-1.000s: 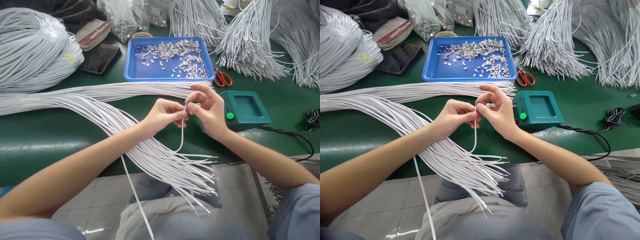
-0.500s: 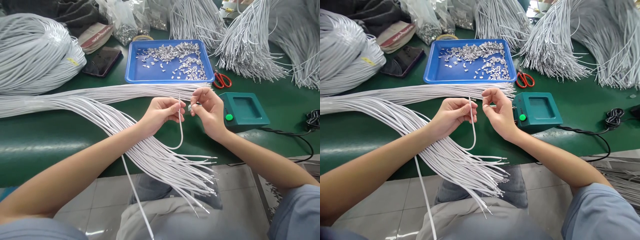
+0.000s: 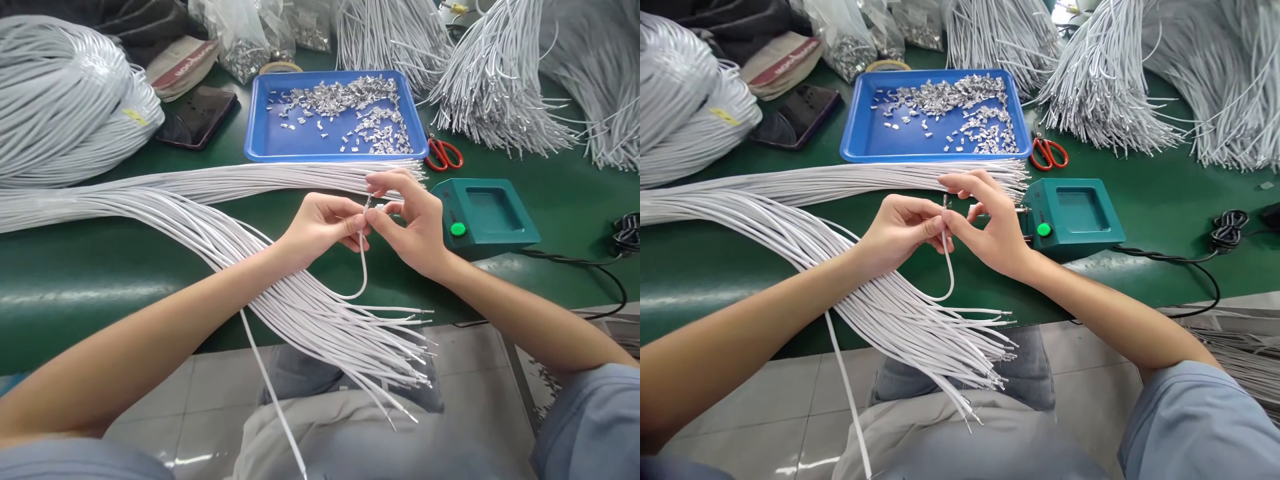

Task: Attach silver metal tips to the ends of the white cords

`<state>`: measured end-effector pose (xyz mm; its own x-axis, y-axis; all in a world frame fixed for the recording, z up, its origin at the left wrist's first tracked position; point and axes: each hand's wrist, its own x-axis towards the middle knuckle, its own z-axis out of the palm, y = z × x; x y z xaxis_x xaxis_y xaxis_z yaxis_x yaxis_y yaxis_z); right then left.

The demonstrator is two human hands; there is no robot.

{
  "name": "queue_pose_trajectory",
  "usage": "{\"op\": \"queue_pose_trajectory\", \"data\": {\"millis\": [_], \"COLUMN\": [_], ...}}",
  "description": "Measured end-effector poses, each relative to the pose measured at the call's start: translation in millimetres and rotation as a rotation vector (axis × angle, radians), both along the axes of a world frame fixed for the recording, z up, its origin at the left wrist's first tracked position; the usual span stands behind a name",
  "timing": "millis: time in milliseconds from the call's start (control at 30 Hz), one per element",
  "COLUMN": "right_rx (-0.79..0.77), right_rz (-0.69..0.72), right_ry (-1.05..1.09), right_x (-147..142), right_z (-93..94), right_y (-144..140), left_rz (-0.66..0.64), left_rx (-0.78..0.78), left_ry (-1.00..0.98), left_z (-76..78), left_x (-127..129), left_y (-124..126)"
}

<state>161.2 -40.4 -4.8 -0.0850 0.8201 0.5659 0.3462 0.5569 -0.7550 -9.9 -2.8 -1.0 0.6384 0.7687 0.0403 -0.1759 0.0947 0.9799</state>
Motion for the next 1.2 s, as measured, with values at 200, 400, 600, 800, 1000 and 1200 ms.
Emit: {"op": "queue_pose_trajectory", "data": {"millis": [200, 400, 600, 800, 1000, 1200], "right_rx": [0.059, 0.164, 0.214, 0.101, 0.086, 0.133], "right_rz": [0.003, -0.087, -0.088, -0.004, 0.008, 0.010], "right_ry": [0.002, -0.041, -0.026, 0.072, 0.053, 0.111], "right_x": [-0.5, -0.8, -3.0, -0.8, 0.8, 1.4], "right_z": [-0.1, -4.9, -2.9, 0.0, -2.8, -3.3], "right_y": [0.0, 2.4, 0.3, -3.9, -5.6, -5.9], "left_rz": [0.026, 0.078, 0.086, 0.100, 0.104, 0.120], "left_rx": [-0.007, -0.050, -0.090, -0.097, -0.085, -0.078], "left_ry": [-0.009, 0.018, -0.010, 0.020, 0.018, 0.005], "left_z": [0.0, -1.1, 1.1, 2.1, 0.6, 1.0], "left_x": [0.9, 1.3, 0.6, 1.6, 0.6, 1.5], "left_y": [0.6, -1.1, -0.5, -0.4, 0.0, -0.1]}}
